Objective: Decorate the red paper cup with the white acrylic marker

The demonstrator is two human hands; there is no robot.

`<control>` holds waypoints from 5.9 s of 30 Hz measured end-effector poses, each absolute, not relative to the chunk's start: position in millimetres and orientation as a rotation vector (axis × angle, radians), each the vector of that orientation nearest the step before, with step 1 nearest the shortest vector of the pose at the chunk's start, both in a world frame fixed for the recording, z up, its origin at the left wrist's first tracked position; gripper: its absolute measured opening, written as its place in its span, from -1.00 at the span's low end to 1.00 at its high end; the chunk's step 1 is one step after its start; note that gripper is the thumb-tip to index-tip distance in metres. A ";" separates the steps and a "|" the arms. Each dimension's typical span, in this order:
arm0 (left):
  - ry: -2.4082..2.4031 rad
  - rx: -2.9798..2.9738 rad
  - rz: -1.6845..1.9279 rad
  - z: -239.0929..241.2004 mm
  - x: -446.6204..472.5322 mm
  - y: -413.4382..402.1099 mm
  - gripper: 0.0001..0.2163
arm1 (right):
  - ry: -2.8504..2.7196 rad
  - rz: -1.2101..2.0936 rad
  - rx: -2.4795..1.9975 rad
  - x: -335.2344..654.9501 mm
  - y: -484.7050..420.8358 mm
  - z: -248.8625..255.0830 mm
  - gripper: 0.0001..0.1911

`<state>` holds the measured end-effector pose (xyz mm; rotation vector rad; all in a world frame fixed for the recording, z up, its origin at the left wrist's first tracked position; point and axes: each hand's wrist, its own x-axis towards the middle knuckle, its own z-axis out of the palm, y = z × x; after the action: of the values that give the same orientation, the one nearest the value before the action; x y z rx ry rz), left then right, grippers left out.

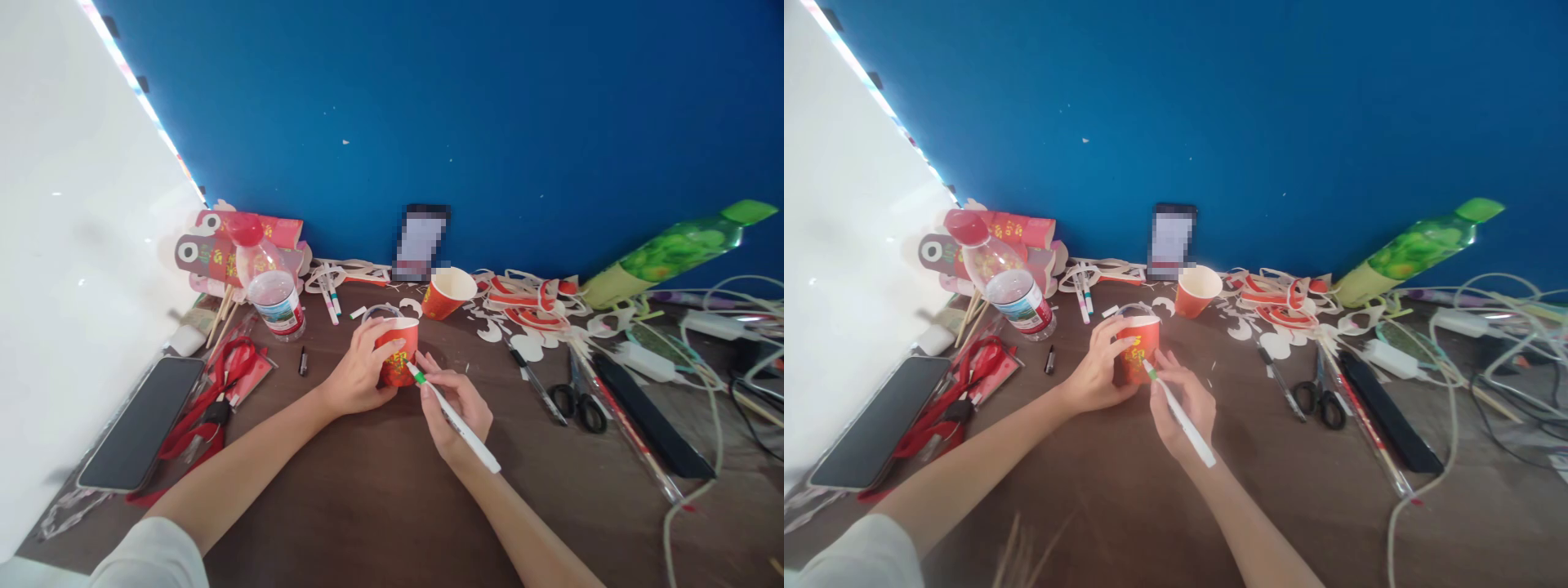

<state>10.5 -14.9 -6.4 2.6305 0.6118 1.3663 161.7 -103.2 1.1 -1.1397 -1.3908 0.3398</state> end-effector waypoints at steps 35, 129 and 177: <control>0.655 2.622 1.402 -8.9 10.5 -15.5 -0.34 | -1.382 0.244 -1.190 158.8 -100.9 4.3 -0.92; 0.712 2.709 1.366 -1.4 9.8 -15.8 -0.40 | -1.438 0.084 -1.198 157.7 -99.2 2.5 -0.88; 0.670 2.630 1.476 -7.1 10.3 -14.1 -0.23 | -1.467 0.226 -1.132 159.5 -102.2 1.0 -0.91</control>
<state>10.3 -14.1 -7.1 2.6300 0.6704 1.4755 159.5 -102.2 1.0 -1.1318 -1.4670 0.2255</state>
